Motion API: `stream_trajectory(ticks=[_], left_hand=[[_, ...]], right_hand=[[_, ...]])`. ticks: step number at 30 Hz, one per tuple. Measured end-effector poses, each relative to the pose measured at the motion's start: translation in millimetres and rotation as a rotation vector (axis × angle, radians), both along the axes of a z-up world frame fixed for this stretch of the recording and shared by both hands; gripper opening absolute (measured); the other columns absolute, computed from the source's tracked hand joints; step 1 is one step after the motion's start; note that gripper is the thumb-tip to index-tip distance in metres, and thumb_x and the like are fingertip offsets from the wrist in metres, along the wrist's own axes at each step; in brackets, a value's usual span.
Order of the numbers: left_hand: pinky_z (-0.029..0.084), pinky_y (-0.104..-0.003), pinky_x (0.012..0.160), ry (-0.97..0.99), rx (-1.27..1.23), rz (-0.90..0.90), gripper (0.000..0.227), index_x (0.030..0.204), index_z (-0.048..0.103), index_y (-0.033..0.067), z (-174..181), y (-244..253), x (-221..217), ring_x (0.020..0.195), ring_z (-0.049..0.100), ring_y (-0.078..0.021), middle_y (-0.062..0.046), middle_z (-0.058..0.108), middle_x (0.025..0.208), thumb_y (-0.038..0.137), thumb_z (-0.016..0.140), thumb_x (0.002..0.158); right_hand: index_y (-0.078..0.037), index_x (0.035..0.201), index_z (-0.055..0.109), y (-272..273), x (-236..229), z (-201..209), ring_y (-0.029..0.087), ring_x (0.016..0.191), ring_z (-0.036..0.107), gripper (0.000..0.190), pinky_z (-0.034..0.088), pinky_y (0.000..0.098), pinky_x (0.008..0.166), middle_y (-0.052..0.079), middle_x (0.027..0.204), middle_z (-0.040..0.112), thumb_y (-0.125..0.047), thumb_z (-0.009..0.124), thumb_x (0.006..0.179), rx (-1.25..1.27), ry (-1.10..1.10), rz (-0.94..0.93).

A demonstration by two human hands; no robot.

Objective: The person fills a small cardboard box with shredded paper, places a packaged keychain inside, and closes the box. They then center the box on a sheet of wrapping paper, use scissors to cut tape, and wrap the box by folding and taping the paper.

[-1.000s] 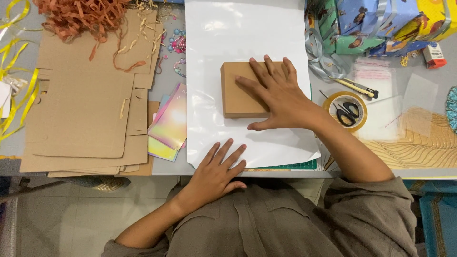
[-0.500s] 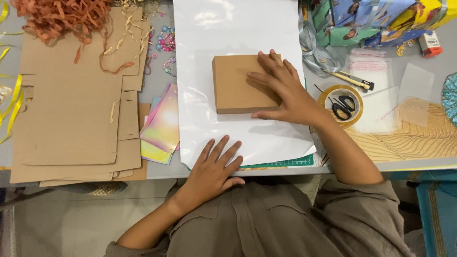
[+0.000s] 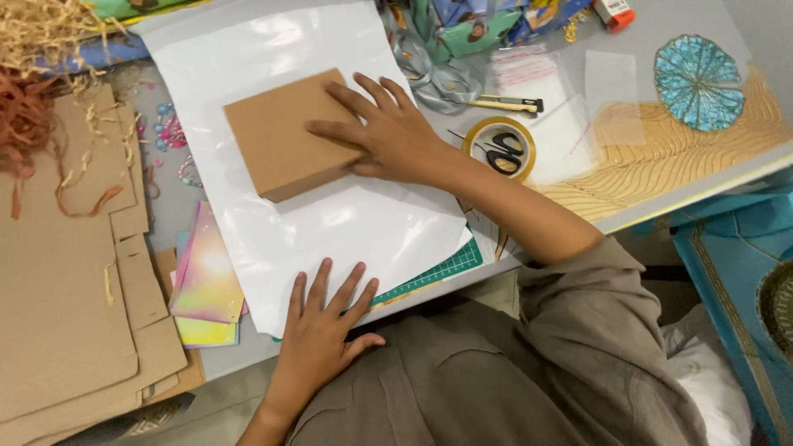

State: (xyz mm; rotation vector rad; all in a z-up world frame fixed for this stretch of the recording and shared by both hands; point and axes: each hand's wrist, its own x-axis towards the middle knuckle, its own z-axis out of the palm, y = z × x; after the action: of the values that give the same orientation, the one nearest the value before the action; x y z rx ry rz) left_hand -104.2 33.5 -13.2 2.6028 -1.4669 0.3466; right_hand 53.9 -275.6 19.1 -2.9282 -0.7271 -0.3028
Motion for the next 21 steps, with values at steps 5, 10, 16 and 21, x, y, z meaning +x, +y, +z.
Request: stream_trajectory(ticks=[5, 10, 16, 21], left_hand=[[0.028, -0.064, 0.129, -0.002, -0.002, -0.001, 0.092, 0.164, 0.046, 0.0316, -6, 5, -2, 0.161, 0.036, -0.0433, 0.002, 0.043, 0.174, 0.088, 0.054, 0.092], [0.028, -0.064, 0.13, -0.009, 0.046, 0.023, 0.096, 0.169, 0.038, 0.0331, -10, 7, -4, 0.165, 0.029, -0.0416, 0.002, 0.035, 0.178, 0.088, 0.053, 0.091], [0.026, -0.064, 0.13, -0.045, 0.03, 0.019, 0.093, 0.172, 0.034, 0.0328, -13, 8, -4, 0.166, 0.028, -0.0409, 0.002, 0.031, 0.18, 0.088, 0.043, 0.097], [0.025, -0.063, 0.129, 0.027, 0.059, 0.015, 0.097, 0.172, 0.033, 0.0334, -6, 4, 1, 0.165, 0.027, -0.0415, 0.002, 0.032, 0.18, 0.09, 0.044, 0.093]], right_hand=[[-0.039, 0.168, 0.037, 9, 27, -11, 0.054, 0.146, 0.05, 0.088, 0.044, 0.0607, 0.115, 0.016, 0.173, 0.032, -0.048, 0.088, 0.096, 0.042, -0.056, -0.042], [-0.035, 0.176, 0.022, 9, 15, -12, 0.042, 0.165, 0.04, 0.109, 0.037, 0.0582, 0.131, 0.017, 0.181, 0.017, -0.066, 0.095, 0.101, 0.02, -0.117, -0.235], [-0.01, 0.107, 0.068, -76, -88, 11, 0.034, 0.106, 0.058, 0.051, 0.053, 0.0451, 0.077, 0.012, 0.109, 0.063, -0.057, 0.085, 0.096, 0.041, 0.044, -0.535], [-0.01, 0.089, 0.061, -101, -122, -2, 0.033, 0.08, 0.061, 0.046, 0.046, 0.0472, 0.065, 0.01, 0.091, 0.067, -0.053, 0.072, 0.102, 0.018, 0.293, -0.595]])
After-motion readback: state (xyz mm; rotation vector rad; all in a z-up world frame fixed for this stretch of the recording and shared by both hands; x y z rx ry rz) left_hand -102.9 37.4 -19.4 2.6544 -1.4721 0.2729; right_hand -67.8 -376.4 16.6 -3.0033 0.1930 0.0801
